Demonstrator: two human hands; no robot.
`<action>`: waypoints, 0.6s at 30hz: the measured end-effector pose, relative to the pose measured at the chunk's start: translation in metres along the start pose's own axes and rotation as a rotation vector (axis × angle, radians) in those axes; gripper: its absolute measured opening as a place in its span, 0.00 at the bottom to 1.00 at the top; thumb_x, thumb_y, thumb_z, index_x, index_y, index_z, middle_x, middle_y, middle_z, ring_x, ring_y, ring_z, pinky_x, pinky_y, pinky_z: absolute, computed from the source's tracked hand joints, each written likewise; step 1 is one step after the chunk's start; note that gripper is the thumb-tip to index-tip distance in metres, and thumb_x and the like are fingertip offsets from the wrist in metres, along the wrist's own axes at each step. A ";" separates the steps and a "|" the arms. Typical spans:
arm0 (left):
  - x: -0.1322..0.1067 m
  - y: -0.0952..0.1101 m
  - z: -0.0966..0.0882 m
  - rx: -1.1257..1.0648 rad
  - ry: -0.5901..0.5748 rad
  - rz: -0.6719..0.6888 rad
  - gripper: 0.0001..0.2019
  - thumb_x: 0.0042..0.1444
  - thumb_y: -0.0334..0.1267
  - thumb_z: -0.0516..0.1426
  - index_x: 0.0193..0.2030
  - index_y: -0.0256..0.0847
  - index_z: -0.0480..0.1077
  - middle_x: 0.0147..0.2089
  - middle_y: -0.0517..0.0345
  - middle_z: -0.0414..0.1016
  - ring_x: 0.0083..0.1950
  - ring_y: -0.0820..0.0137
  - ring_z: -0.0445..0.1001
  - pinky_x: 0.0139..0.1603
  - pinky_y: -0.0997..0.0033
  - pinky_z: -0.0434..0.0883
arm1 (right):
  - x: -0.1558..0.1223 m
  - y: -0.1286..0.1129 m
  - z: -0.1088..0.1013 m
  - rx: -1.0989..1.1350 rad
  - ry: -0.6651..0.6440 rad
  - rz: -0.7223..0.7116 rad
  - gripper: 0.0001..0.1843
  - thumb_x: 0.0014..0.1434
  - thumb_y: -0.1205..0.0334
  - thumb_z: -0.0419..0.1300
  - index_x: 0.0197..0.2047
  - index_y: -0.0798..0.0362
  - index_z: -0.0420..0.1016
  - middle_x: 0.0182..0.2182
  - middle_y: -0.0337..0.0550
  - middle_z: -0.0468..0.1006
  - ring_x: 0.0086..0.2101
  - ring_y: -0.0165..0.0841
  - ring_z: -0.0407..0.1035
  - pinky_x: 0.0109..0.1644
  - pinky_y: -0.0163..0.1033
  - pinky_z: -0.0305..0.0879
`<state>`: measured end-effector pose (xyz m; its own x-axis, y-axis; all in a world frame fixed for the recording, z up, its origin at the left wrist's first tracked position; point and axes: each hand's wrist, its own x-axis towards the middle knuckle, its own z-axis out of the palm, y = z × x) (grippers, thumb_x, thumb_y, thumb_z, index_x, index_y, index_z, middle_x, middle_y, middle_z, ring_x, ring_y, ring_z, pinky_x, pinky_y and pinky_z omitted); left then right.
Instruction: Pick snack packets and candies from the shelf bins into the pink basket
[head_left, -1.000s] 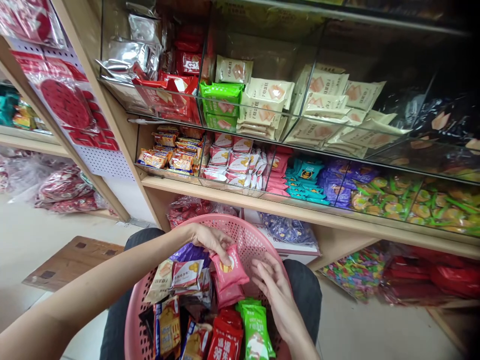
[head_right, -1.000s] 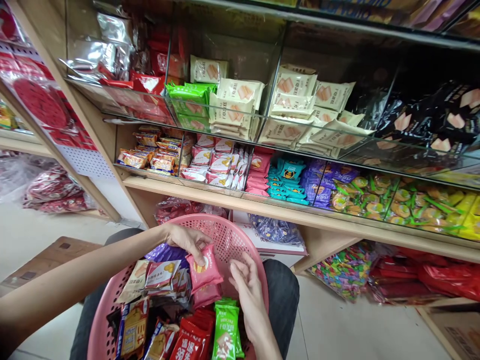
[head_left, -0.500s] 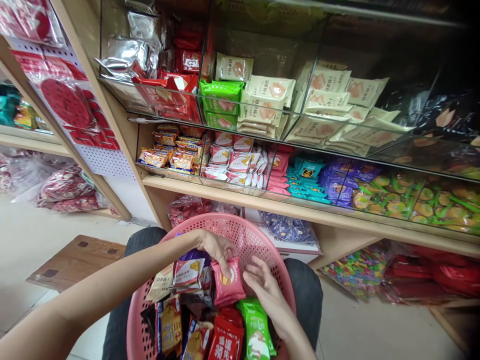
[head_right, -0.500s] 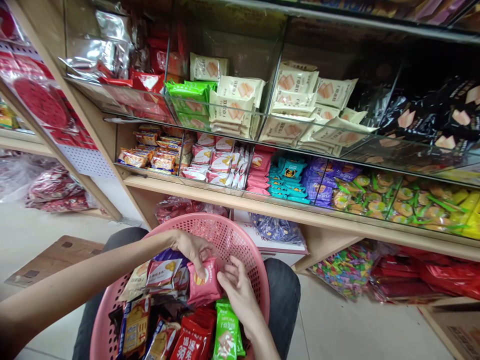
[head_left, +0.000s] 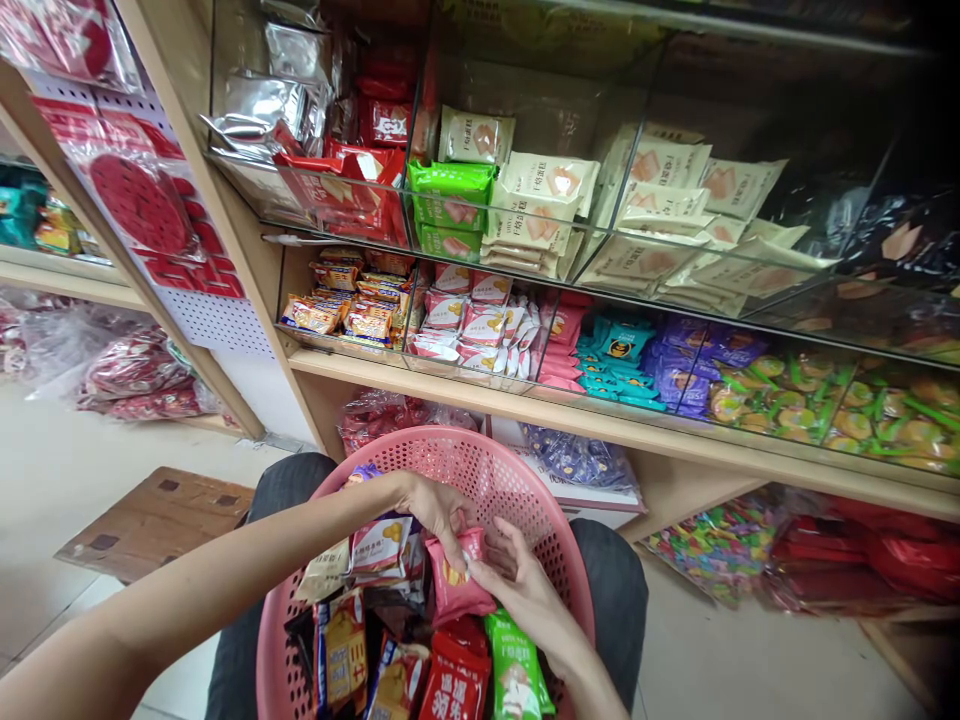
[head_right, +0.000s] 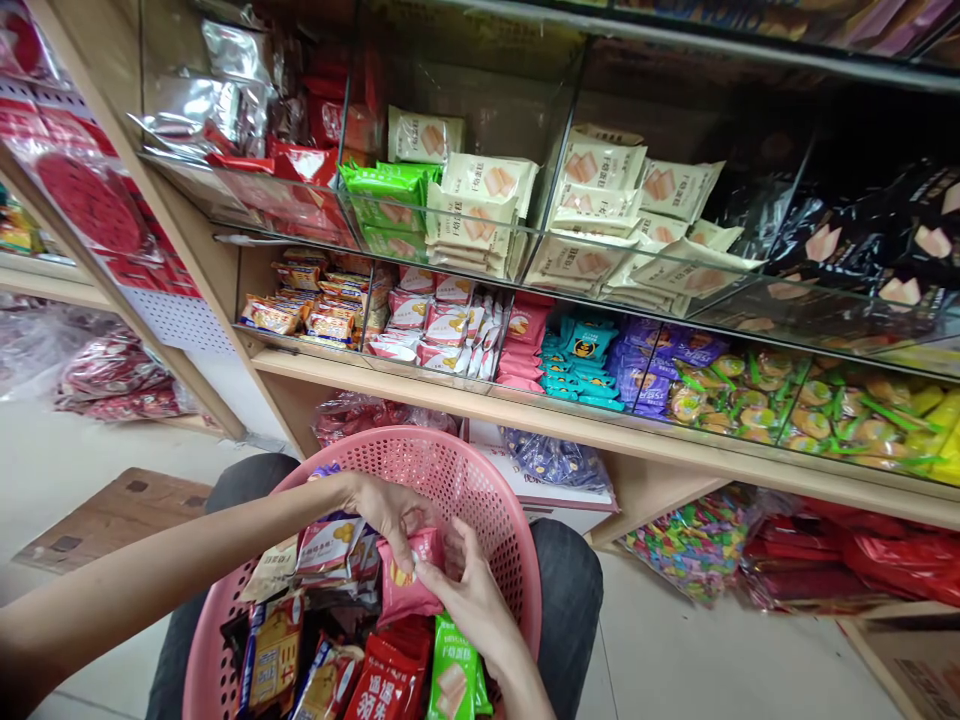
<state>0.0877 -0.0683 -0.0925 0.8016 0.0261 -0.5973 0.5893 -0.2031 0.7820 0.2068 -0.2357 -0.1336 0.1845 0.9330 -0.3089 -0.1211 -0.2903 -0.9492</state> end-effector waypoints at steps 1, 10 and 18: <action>0.001 -0.001 -0.001 -0.007 -0.032 -0.015 0.29 0.21 0.48 0.71 0.33 0.42 0.70 0.20 0.70 0.64 0.22 0.75 0.60 0.25 0.74 0.59 | 0.000 0.001 0.000 -0.001 0.000 -0.009 0.39 0.47 0.52 0.66 0.58 0.52 0.54 0.57 0.55 0.65 0.56 0.39 0.62 0.60 0.48 0.58; -0.001 -0.007 -0.006 -0.029 0.053 -0.054 0.24 0.23 0.46 0.71 0.23 0.40 0.63 0.21 0.68 0.62 0.24 0.75 0.59 0.26 0.74 0.56 | -0.002 0.004 -0.001 0.010 -0.089 -0.065 0.31 0.49 0.54 0.65 0.54 0.50 0.61 0.53 0.49 0.71 0.54 0.38 0.64 0.60 0.50 0.58; -0.002 -0.012 -0.005 -0.101 0.066 -0.058 0.25 0.23 0.51 0.70 0.23 0.40 0.64 0.23 0.67 0.63 0.26 0.75 0.62 0.29 0.74 0.62 | 0.000 0.008 -0.004 -0.105 -0.092 -0.037 0.32 0.48 0.50 0.65 0.53 0.54 0.64 0.50 0.51 0.73 0.50 0.39 0.67 0.56 0.47 0.61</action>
<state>0.0795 -0.0611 -0.0996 0.7687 0.1004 -0.6316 0.6394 -0.0998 0.7623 0.2091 -0.2392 -0.1413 0.0967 0.9577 -0.2711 -0.0125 -0.2712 -0.9624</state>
